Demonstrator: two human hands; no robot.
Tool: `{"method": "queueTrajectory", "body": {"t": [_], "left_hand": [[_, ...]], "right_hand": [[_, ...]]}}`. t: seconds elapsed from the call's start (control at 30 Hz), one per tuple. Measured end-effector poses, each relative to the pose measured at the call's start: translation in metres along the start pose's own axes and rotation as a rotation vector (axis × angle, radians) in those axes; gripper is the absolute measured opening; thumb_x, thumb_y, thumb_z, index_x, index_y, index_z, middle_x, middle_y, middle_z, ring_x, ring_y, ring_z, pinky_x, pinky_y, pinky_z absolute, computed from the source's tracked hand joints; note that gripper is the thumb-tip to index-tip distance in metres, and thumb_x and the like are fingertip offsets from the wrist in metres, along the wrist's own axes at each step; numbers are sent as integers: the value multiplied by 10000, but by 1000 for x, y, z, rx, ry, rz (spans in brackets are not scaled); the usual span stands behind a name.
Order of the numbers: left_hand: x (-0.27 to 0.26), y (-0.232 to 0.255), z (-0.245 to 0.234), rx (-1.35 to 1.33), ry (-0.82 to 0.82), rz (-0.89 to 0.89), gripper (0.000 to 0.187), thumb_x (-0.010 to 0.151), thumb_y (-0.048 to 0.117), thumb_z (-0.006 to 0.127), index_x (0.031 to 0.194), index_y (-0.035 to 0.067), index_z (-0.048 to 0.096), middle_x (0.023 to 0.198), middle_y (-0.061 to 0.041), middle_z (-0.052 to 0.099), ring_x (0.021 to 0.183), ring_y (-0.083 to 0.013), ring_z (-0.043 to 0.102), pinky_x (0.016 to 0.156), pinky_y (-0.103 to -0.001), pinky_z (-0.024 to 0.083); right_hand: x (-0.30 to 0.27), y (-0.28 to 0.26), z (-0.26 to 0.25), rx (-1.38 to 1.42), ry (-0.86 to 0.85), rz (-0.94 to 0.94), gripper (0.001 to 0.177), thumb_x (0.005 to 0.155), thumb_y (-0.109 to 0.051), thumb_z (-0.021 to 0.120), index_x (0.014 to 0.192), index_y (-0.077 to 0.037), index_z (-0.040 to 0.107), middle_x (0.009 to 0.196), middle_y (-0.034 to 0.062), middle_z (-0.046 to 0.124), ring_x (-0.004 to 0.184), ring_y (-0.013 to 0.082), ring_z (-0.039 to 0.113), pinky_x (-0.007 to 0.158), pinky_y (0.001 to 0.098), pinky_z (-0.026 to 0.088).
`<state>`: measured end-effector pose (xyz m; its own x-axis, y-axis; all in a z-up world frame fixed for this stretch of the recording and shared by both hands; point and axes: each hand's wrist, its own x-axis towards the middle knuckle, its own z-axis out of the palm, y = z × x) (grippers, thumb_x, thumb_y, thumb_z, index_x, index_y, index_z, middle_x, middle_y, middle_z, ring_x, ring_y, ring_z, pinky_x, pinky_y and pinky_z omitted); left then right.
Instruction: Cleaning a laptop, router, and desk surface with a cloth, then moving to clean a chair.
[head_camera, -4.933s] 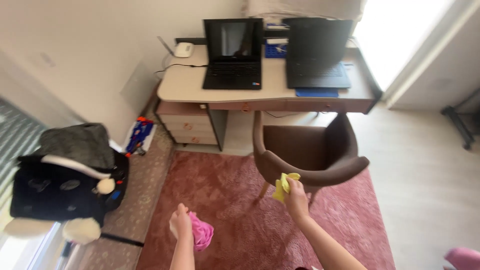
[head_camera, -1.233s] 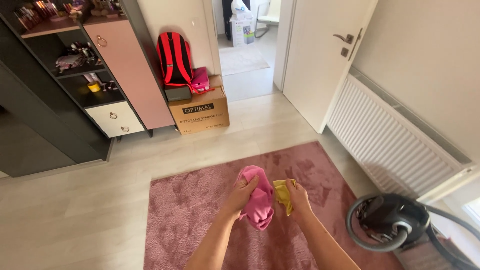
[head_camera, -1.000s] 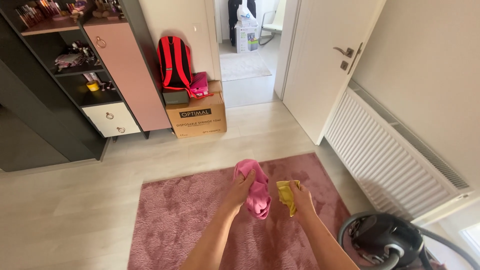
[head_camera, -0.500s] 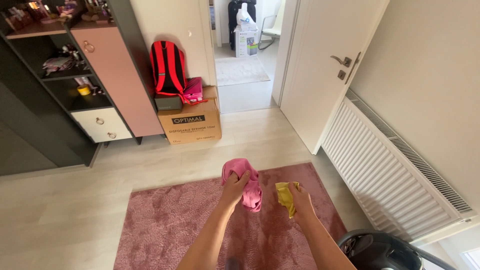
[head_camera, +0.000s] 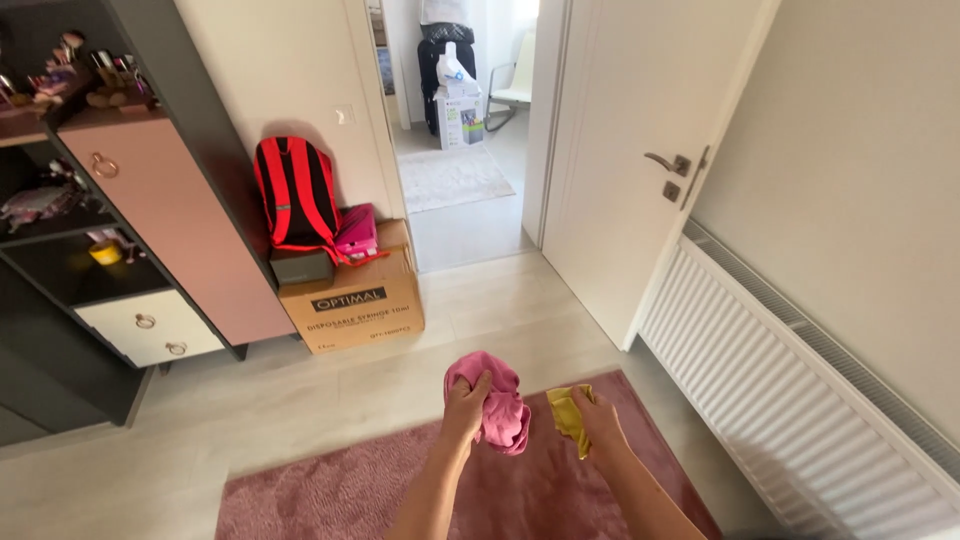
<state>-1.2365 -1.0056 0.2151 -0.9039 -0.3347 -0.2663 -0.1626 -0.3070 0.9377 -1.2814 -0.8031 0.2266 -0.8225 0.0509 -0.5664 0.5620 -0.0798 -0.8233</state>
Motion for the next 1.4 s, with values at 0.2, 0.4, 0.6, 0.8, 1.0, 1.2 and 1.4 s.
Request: {"method": "queueTrajectory", "body": {"t": [0.2, 0.4, 0.6, 0.8, 1.0, 1.2, 1.4], "left_hand": [[90, 43, -26, 102, 53, 19, 243, 1040, 311, 604, 960, 114, 721, 790, -20, 647, 758, -160, 634, 697, -267, 518], [163, 56, -43, 174, 57, 56, 343, 1068, 340, 583, 779, 166, 644, 618, 28, 507, 602, -122, 513, 595, -273, 384], [215, 62, -43, 51, 27, -21, 249, 1046, 231, 574, 996, 82, 766, 870, -78, 737, 812, -202, 692, 733, -302, 552], [257, 84, -35, -6, 105, -91, 317, 1042, 259, 574, 974, 33, 786, 868, -130, 746, 834, -242, 727, 722, -328, 572], [341, 82, -21, 93, 187, -31, 265, 1060, 298, 594, 846, 153, 654, 622, 27, 503, 571, -109, 492, 547, -270, 405], [393, 124, 34, 83, 198, -40, 304, 1088, 333, 547, 833, 169, 529, 600, 34, 403, 488, -101, 390, 455, -274, 324], [438, 143, 82, 122, 184, -29, 241, 1090, 336, 496, 978, 164, 622, 671, 24, 467, 576, -106, 458, 498, -260, 383]], "right_hand": [[68, -43, 83, 92, -122, -53, 338, 1025, -264, 614, 1210, 19, 612, 1029, 189, 632, 864, 317, 637, 652, 391, 545], [113, -68, 135, 105, -172, -51, 331, 1023, -267, 615, 1232, -11, 597, 1067, 188, 638, 875, 313, 635, 657, 396, 574], [158, -87, 164, 124, -177, -36, 344, 1009, -262, 631, 1230, -2, 592, 1093, 195, 623, 918, 319, 623, 690, 407, 580], [229, -107, 196, 111, -229, -25, 309, 1011, -243, 632, 1196, 3, 606, 1036, 199, 651, 857, 322, 657, 642, 416, 593], [274, -167, 219, 32, -283, 7, 345, 996, -289, 648, 1202, -13, 623, 1028, 178, 649, 861, 305, 652, 661, 400, 578], [341, -231, 214, 29, -313, -40, 306, 981, -266, 651, 1147, -10, 625, 1010, 192, 639, 858, 321, 637, 648, 437, 599], [396, -279, 200, -10, -290, -38, 363, 983, -280, 644, 1247, -36, 592, 1100, 193, 635, 935, 326, 641, 675, 418, 581]]}}
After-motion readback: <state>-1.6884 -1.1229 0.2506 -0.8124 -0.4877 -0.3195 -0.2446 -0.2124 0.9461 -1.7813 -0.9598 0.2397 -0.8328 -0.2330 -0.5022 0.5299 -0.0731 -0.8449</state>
